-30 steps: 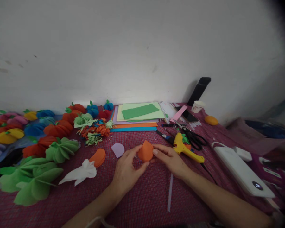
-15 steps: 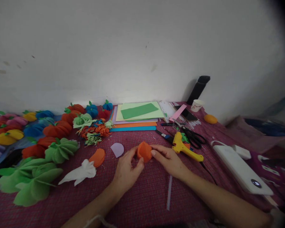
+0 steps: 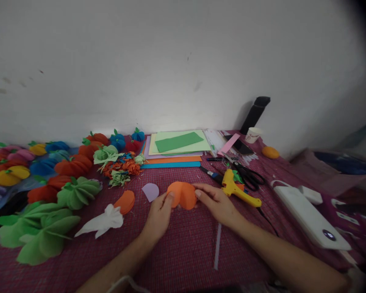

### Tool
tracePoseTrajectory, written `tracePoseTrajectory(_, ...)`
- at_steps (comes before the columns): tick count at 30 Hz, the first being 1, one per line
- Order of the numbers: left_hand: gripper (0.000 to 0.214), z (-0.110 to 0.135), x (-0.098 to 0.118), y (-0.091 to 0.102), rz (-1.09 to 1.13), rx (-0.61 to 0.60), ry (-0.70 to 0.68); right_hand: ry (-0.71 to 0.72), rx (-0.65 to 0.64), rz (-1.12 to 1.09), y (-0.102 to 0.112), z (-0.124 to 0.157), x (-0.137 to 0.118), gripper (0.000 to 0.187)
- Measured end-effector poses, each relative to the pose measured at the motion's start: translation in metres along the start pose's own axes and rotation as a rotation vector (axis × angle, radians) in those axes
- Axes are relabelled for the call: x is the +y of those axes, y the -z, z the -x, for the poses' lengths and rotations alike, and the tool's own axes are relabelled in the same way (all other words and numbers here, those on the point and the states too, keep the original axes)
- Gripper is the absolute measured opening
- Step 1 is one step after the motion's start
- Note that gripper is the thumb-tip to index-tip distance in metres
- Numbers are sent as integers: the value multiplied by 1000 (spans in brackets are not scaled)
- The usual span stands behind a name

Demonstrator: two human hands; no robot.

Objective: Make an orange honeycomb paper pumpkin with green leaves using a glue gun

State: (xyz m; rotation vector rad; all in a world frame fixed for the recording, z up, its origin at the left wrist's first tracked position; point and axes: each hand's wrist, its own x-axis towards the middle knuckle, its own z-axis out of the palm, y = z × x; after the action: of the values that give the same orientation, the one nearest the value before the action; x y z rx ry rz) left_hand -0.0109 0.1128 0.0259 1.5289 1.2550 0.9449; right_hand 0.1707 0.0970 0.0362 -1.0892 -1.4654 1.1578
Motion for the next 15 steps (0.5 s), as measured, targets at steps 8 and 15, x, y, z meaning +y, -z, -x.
tracePoseTrajectory(8,35,3,3,-2,-105,37,-116,-40,60,-47,1,-3,4,28)
tracePoseTrajectory(15,30,7,2,1,-350,67,-377,25,105,77,3,-3,10,17)
